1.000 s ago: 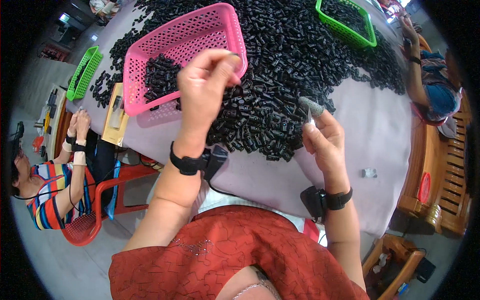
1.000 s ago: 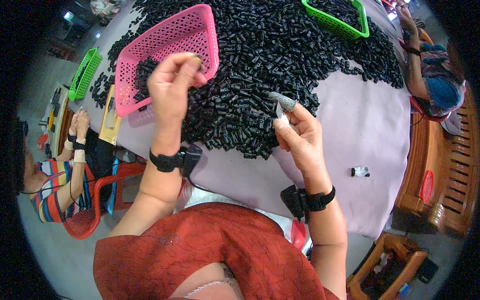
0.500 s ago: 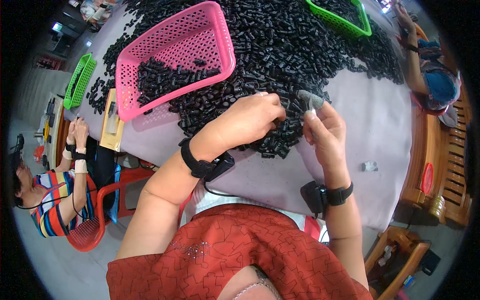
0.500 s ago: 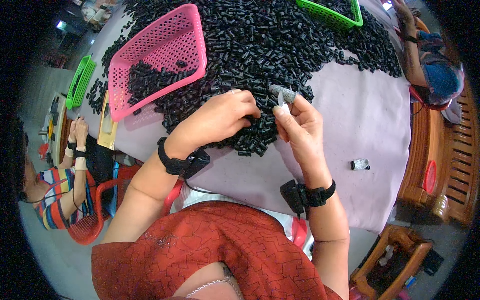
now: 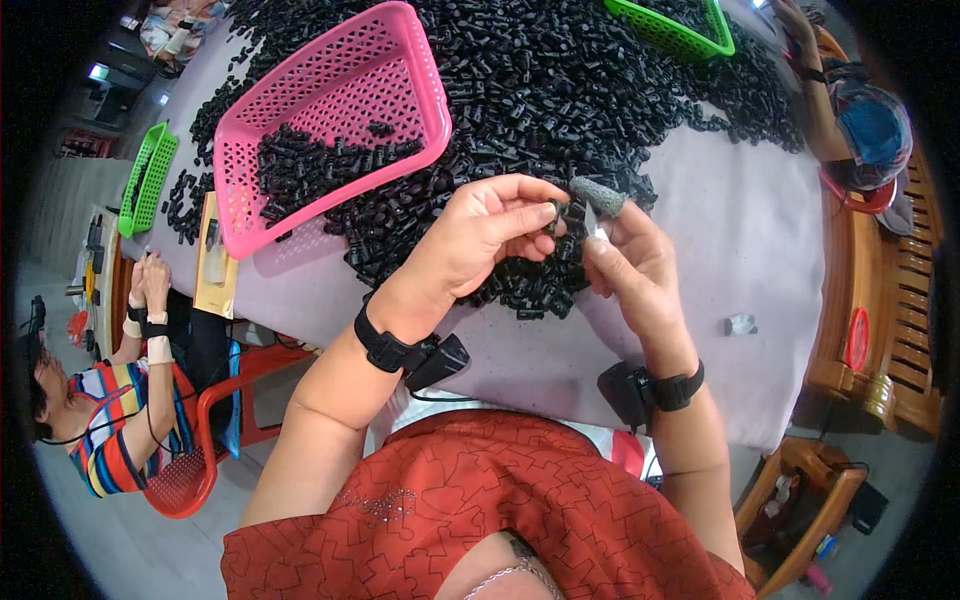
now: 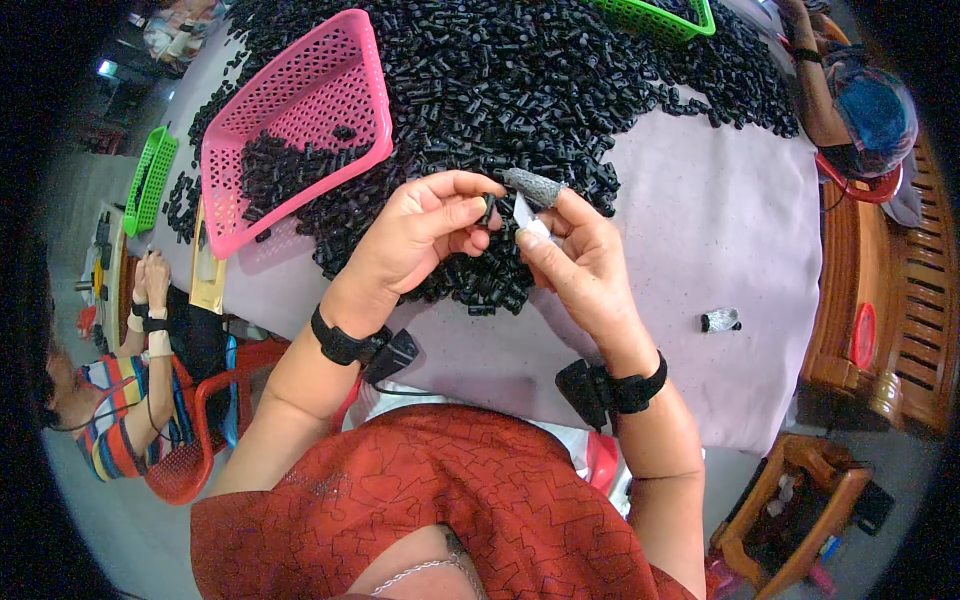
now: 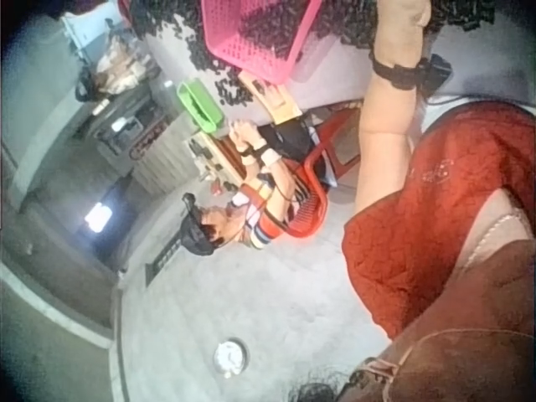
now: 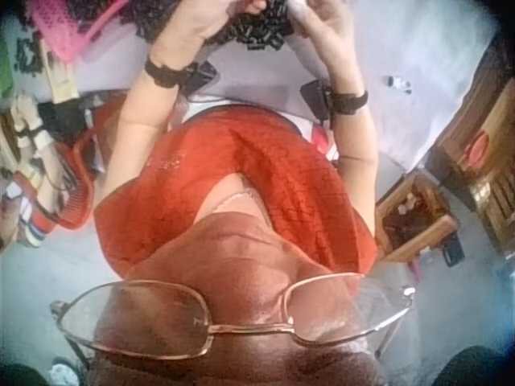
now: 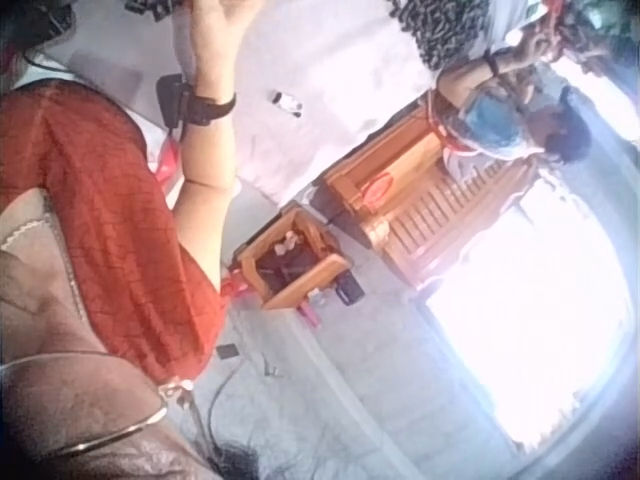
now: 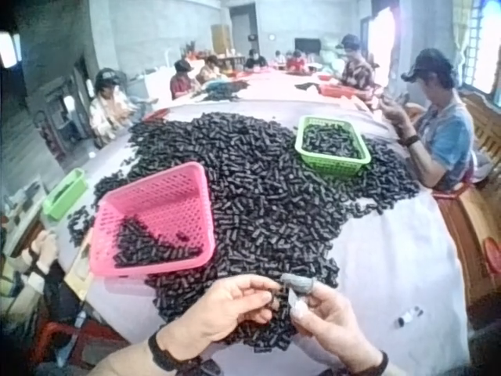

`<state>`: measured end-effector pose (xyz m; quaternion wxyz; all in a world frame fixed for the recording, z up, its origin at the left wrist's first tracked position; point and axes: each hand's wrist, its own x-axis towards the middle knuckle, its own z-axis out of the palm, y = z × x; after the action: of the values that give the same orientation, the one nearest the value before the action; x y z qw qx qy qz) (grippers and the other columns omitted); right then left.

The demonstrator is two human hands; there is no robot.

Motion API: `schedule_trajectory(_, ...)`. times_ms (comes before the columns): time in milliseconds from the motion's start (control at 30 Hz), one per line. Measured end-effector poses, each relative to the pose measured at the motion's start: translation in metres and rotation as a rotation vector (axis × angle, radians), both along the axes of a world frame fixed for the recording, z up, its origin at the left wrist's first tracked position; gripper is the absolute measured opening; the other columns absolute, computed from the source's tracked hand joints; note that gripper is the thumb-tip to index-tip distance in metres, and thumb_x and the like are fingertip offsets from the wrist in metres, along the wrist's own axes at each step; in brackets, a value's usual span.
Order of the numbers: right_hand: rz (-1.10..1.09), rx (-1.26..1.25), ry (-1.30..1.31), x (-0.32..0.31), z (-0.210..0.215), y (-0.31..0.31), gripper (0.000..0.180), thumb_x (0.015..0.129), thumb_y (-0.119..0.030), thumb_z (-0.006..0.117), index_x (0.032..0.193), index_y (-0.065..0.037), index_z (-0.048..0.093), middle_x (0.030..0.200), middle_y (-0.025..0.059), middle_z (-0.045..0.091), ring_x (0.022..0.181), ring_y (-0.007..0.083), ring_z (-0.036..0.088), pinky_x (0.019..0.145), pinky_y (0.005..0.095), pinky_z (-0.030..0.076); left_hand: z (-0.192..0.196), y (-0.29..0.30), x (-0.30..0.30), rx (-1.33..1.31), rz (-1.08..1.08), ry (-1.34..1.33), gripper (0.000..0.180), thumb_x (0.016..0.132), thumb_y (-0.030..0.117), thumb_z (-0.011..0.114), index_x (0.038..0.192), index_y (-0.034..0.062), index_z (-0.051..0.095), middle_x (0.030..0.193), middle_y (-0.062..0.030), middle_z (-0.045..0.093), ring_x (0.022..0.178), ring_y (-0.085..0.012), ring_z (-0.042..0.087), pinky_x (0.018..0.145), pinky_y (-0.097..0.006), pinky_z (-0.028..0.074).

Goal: Sorting and inspecting small black plastic or rubber shoe components at a large table.

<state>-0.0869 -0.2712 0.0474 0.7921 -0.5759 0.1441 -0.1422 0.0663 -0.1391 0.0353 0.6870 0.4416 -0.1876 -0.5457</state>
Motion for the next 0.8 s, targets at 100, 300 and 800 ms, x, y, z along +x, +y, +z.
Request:
schedule_trajectory(100, 0.046, -0.046, 0.021, -0.002, 0.004, 0.001, 0.05, 0.088, -0.007, 0.061, 0.135, -0.003, 0.046, 0.081, -0.0036, 0.054, 0.065, 0.0017, 0.046, 0.053, 0.017, 0.036, -0.008, -0.001, -0.001, 0.007, 0.016, 0.138, 0.023, 0.093, 0.012, 0.058, 0.114, 0.0016, 0.06, 0.092, -0.0066, 0.068, 0.073, -0.0112, 0.065, 0.069, -0.024, 0.055)
schedule_trajectory(300, 0.122, -0.015, 0.074, -0.001, 0.007, 0.001, 0.054, 0.087, -0.008, 0.064, 0.136, -0.002, 0.044, 0.083, -0.0046, 0.051, 0.071, 0.0019, 0.045, 0.058, 0.0165, 0.037, -0.021, -0.003, 0.002, -0.043, -0.011, 0.271, 0.02, 0.093, 0.01, 0.059, 0.112, 0.0034, 0.059, 0.09, -0.0062, 0.068, 0.073, -0.0132, 0.067, 0.069, -0.026, 0.057)
schedule_trajectory(800, 0.16, -0.111, 0.118, -0.001, 0.004, 0.001, 0.046, 0.087, -0.012, 0.063, 0.13, 0.001, 0.049, 0.085, -0.0051, 0.053, 0.074, 0.002, 0.046, 0.061, 0.018, 0.038, -0.01, -0.005, -0.002, -0.06, -0.02, 0.228, 0.025, 0.091, 0.009, 0.061, 0.115, 0.0034, 0.057, 0.094, -0.0052, 0.066, 0.073, -0.01, 0.065, 0.068, -0.025, 0.057)
